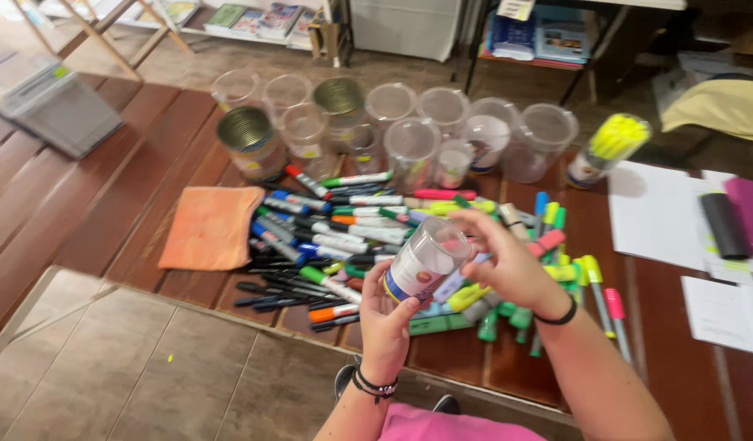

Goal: The person wipes the inside of a clear plastic container with an orange cloth and then sorts a large pile of markers on a table. They pick up yellow and green markers by hand and place them into the container, repeating the process with different containers.

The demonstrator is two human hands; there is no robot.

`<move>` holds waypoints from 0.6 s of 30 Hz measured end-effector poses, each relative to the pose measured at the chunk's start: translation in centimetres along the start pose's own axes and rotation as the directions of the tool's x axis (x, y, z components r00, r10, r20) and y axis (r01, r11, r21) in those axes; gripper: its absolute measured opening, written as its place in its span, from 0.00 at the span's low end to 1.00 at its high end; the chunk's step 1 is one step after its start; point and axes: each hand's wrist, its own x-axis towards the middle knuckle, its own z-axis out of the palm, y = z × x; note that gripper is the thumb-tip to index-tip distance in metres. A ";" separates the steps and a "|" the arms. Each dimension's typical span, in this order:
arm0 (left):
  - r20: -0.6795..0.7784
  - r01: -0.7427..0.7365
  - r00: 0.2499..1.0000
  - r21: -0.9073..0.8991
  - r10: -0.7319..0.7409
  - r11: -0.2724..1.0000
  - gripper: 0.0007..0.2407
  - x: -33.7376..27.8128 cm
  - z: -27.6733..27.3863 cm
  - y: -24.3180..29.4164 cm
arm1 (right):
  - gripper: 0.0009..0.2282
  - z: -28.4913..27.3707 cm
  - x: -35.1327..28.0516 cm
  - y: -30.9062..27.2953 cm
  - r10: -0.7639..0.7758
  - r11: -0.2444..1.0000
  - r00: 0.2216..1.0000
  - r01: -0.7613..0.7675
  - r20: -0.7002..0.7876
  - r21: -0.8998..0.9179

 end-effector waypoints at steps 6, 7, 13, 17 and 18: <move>0.115 -0.009 0.993 -0.146 0.026 0.989 0.33 1.2 -9.1 6.2 | 0.21 8.9 9.0 -4.3 0.037 0.990 0.998 -0.045 0.060 0.137; 0.154 -0.030 0.987 -0.086 0.043 0.996 0.32 1.7 -10.3 7.8 | 0.16 11.1 11.1 -5.3 0.083 0.994 0.986 -0.091 0.144 0.054; 0.176 -0.016 0.984 0.024 0.011 1.000 0.31 4.2 -18.6 14.3 | 0.14 27.1 27.7 0.6 -0.274 0.877 0.902 0.377 0.335 -0.298; 0.089 0.136 0.988 -0.079 -0.129 0.988 0.31 6.4 -20.9 17.8 | 0.28 36.0 36.7 6.5 -0.307 0.565 0.871 0.491 0.383 -0.663; 0.093 0.134 0.988 -0.077 -0.127 0.988 0.31 6.8 -21.2 19.0 | 0.28 36.7 37.4 6.0 -0.311 0.564 0.871 0.491 0.381 -0.664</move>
